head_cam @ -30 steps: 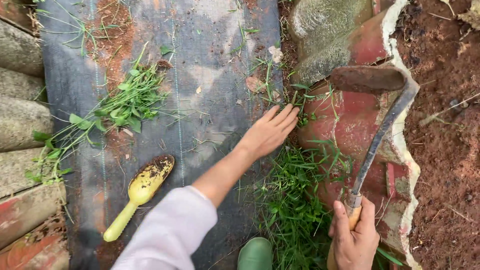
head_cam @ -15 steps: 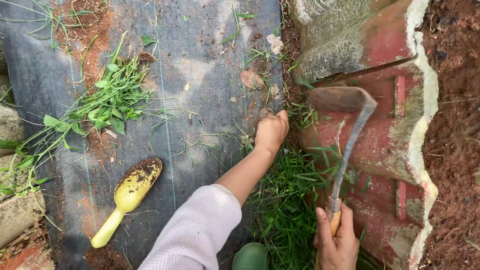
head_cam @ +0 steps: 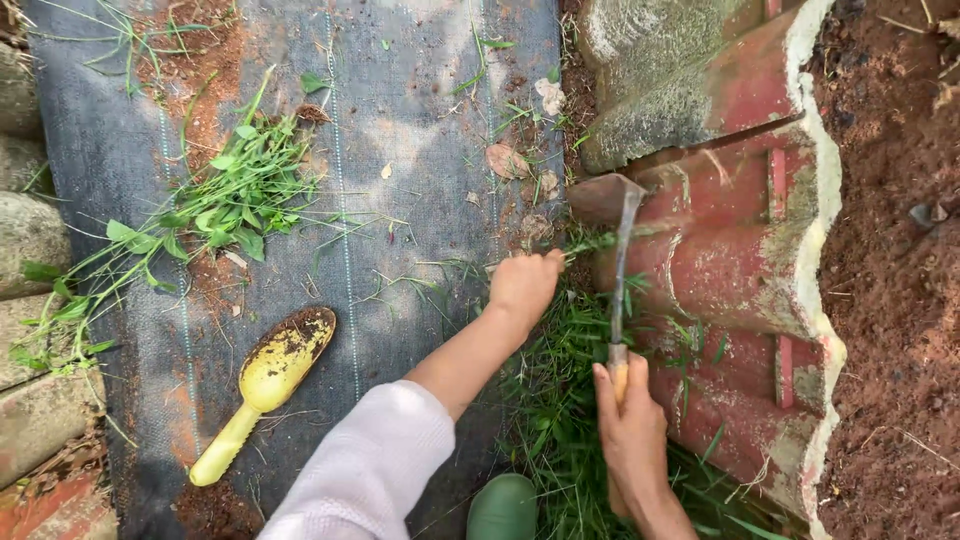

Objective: Weeding a garden bed and digging with a small trowel and hoe.

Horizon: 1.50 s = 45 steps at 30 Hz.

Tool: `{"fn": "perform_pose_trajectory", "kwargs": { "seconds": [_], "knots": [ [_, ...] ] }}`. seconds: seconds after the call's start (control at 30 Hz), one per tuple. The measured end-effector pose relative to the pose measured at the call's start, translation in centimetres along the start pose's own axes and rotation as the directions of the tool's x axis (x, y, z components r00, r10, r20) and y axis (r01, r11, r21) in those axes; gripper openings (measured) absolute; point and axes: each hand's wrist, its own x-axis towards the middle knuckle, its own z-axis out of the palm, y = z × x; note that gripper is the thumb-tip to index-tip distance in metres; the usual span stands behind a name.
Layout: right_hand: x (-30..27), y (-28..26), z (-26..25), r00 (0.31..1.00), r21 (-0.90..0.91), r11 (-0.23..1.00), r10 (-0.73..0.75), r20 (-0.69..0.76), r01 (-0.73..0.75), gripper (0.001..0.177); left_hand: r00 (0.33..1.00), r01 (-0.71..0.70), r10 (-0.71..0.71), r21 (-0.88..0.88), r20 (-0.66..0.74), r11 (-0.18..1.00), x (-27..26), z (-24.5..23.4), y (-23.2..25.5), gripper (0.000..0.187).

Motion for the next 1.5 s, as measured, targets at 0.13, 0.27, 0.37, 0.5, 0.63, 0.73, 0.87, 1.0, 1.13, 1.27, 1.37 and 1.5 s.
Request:
{"fn": "perform_pose_trajectory", "kwargs": {
  "seconds": [0.13, 0.27, 0.37, 0.5, 0.63, 0.73, 0.87, 1.0, 1.13, 1.27, 1.37, 1.5],
  "knots": [
    [-1.9, -2.6, -2.8, 0.989, 0.192, 0.970, 0.143, 0.036, -0.147, 0.029, 0.998, -0.030, 0.026, -0.078, -0.049, 0.996, -5.1, -7.9, -4.5, 0.014],
    [-2.6, -2.3, -1.9, 0.996, 0.231, 0.973, 0.037, -0.083, -0.016, 0.029, 0.929, 0.034, -0.011, 0.058, -0.369, 0.998, -9.5, -15.5, -11.9, 0.013],
    [-0.8, 1.3, 0.7, 0.990, 0.089, 0.989, -0.106, -0.089, 0.114, 0.028, 0.774, 0.328, 0.071, 0.494, -0.629, 0.805, -12.1, -21.1, -16.0, 0.028],
    [-2.0, -4.0, -3.7, 0.991, 0.071, 0.991, 0.109, 0.074, -0.114, 0.029, 0.801, 0.283, -0.050, 0.304, -0.597, 0.910, -15.7, -22.8, -19.5, 0.054],
    [-3.8, -4.6, -3.8, 0.999, 0.124, 0.992, 0.024, -0.041, -0.019, 0.032, 0.902, 0.233, -0.281, -0.178, -0.329, 0.956, -15.7, -19.9, -15.8, 0.039],
    [-2.8, -3.0, -1.6, 0.992, 0.091, 0.992, -0.074, -0.105, 0.083, 0.030, 0.912, -0.084, 0.024, -0.128, -0.410, 0.988, -13.7, -13.8, -13.4, 0.041],
    [-2.9, -2.9, -1.8, 0.999, 0.133, 0.991, 0.020, 0.044, -0.026, 0.028, 0.887, -0.168, 0.189, 0.087, -0.421, 0.982, -11.3, -7.6, -11.1, 0.077],
    [-5.5, -1.4, -3.2, 0.994, 0.424, 0.900, 0.078, 0.070, -0.101, 0.022, 0.960, -0.198, 0.242, 0.270, -0.141, 0.942, -12.3, -4.4, -10.9, 0.087],
    [-7.0, 2.3, -2.4, 0.997, 0.545, 0.836, 0.028, 0.074, -0.064, 0.020, 0.934, -0.351, 0.358, 0.217, 0.011, 0.911, -12.7, -1.3, -14.4, 0.057],
    [-8.0, 5.1, -0.6, 0.987, 0.639, 0.762, 0.005, 0.159, -0.107, 0.015, 0.914, -0.347, 0.370, 0.155, -0.167, 0.925, -10.9, -11.5, -18.1, 0.012],
    [-8.2, 6.7, 1.1, 0.956, 0.610, 0.762, 0.044, 0.289, -0.219, 0.017, 0.881, -0.110, 0.229, 0.290, -0.414, 0.951, -10.5, -19.2, -22.9, 0.027],
    [-6.9, 8.6, 4.9, 0.844, 0.568, 0.697, 0.101, 0.526, -0.437, 0.027, 0.642, 0.368, 0.173, 0.498, -0.747, 0.785, -13.2, -27.1, -24.1, 0.055]
  ]
}}
